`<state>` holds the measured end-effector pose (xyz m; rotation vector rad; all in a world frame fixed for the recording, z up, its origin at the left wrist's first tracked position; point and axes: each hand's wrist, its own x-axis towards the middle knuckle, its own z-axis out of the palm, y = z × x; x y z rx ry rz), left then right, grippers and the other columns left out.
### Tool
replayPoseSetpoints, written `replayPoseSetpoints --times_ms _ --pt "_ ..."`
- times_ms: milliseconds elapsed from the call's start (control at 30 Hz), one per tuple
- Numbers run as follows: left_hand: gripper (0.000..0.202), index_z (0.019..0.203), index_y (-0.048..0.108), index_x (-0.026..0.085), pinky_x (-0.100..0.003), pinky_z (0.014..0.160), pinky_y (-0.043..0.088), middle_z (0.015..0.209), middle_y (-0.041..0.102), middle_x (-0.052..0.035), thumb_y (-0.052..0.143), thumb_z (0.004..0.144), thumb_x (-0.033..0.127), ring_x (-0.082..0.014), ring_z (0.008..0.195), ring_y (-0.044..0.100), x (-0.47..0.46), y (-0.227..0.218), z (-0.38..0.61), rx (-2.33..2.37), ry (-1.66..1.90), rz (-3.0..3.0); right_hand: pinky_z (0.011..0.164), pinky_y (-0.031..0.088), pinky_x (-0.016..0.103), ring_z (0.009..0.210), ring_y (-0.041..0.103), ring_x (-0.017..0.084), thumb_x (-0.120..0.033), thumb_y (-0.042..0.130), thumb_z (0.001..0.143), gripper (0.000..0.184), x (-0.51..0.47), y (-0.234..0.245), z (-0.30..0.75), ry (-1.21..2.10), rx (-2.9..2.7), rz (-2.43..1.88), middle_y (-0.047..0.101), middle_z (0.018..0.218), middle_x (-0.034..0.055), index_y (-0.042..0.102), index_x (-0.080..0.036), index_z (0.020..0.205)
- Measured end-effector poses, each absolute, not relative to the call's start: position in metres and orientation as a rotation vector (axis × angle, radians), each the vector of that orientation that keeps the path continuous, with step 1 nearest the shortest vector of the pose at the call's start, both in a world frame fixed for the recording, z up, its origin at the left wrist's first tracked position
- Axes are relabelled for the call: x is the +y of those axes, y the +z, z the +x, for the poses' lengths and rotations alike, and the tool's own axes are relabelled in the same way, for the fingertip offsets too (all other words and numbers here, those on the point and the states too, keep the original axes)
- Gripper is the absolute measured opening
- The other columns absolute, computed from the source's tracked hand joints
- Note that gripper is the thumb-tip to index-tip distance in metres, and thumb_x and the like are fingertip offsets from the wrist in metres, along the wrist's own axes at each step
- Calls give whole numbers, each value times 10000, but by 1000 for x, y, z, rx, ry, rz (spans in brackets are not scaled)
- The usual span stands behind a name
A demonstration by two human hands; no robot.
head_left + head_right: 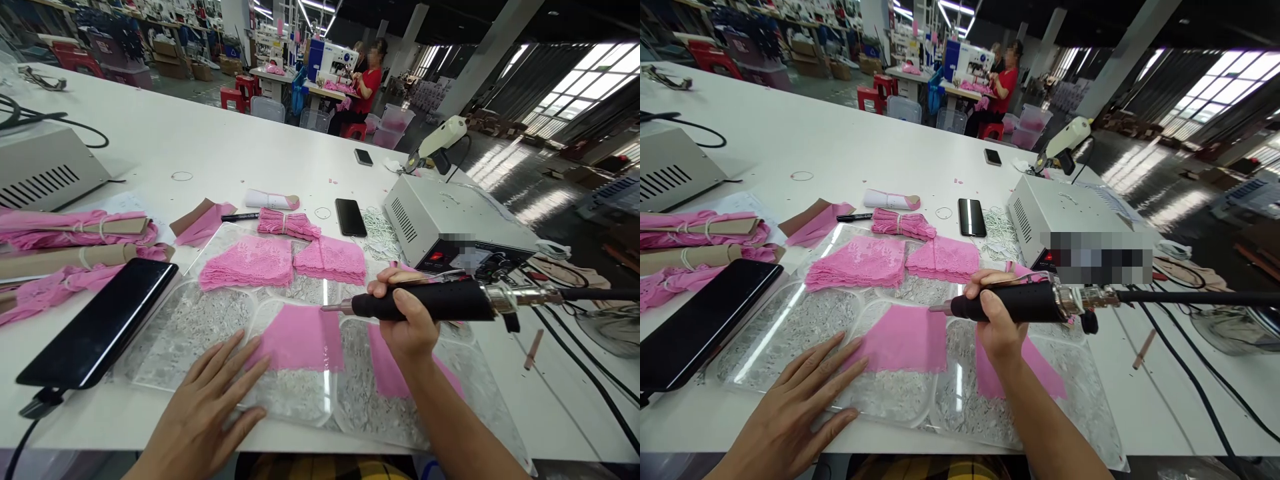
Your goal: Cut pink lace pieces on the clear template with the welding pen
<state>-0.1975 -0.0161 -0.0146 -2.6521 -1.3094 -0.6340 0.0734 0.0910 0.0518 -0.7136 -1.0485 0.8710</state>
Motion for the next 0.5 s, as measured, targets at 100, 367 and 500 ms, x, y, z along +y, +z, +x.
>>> replayPoseSetpoints --times_ms 100,367,500 --pt "497 1422 435 226 -433 1064 368 1470 451 -59 524 947 340 -309 1408 320 -16 -13 -197 -1304 -652 -2655 596 485 334 566 540 116 -230 582 694 80 87 57 86 848 -1043 -730 604 779 17 638 -197 740" --pt "515 1443 409 218 -437 1063 377 1468 454 -68 512 949 325 -312 1405 327 -17 -10 -196 -1304 -653 -2654 563 482 335 524 526 109 -247 572 668 95 75 55 102 836 -1038 -784 591 748 14 633 -197 722" --pt "513 1435 421 215 -448 1072 372 1472 448 -74 525 943 314 -320 1410 315 -17 -9 -196 -1304 -647 -2661 570 488 330 526 536 108 -246 581 662 93 76 53 101 856 -1031 -777 599 740 13 637 -198 717"
